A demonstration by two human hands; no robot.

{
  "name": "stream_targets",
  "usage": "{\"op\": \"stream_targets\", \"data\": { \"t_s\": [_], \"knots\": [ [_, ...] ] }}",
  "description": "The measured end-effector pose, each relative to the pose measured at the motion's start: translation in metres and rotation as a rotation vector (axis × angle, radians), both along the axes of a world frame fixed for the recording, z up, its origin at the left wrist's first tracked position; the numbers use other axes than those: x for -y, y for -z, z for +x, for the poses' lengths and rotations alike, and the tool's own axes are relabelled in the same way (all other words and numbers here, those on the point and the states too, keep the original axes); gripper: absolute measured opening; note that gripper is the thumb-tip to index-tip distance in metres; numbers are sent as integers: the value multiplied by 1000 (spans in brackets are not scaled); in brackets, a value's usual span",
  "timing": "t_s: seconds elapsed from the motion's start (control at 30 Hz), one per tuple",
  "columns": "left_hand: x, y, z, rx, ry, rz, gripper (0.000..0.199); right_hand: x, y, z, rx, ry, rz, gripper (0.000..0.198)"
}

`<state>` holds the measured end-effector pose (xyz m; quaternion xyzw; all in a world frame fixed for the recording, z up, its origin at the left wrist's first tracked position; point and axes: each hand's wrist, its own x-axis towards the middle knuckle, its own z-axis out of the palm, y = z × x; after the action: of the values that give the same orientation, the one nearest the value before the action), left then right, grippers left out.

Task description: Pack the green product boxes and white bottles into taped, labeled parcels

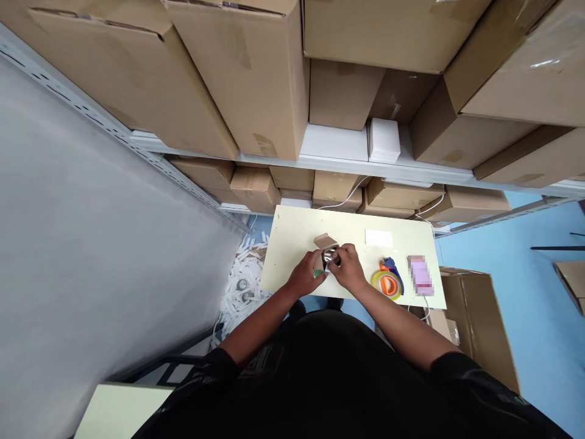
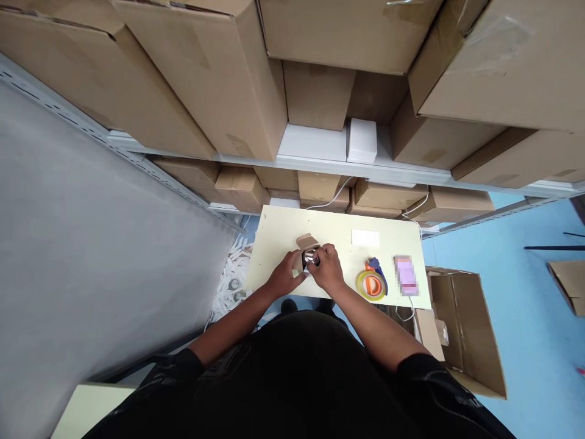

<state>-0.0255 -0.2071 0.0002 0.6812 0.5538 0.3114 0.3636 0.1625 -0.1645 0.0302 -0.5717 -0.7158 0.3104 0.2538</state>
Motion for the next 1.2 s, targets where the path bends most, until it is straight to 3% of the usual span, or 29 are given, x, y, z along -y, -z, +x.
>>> {"op": "stream_targets", "data": {
  "t_s": [0.4, 0.5, 0.7, 1.0, 1.2],
  "knots": [
    [6, -3, 1, -4, 17, 23, 74, 6, -15, -11, 313, -80, 140, 7],
    [5, -4, -1, -10, 1, 14, 75, 5, -16, -13, 288, -99, 127, 2],
    [9, 1, -4, -4, -16, 16, 77, 8, -19, 10, 56, -288, 135, 18],
    [7, 2, -5, 13, -40, 25, 76, 23, -25, 4, 310, -457, 188, 46],
    [6, -1, -7, 3, -27, 0, 74, 14, -36, -10, 368, -524, 272, 35]
  ]
}}
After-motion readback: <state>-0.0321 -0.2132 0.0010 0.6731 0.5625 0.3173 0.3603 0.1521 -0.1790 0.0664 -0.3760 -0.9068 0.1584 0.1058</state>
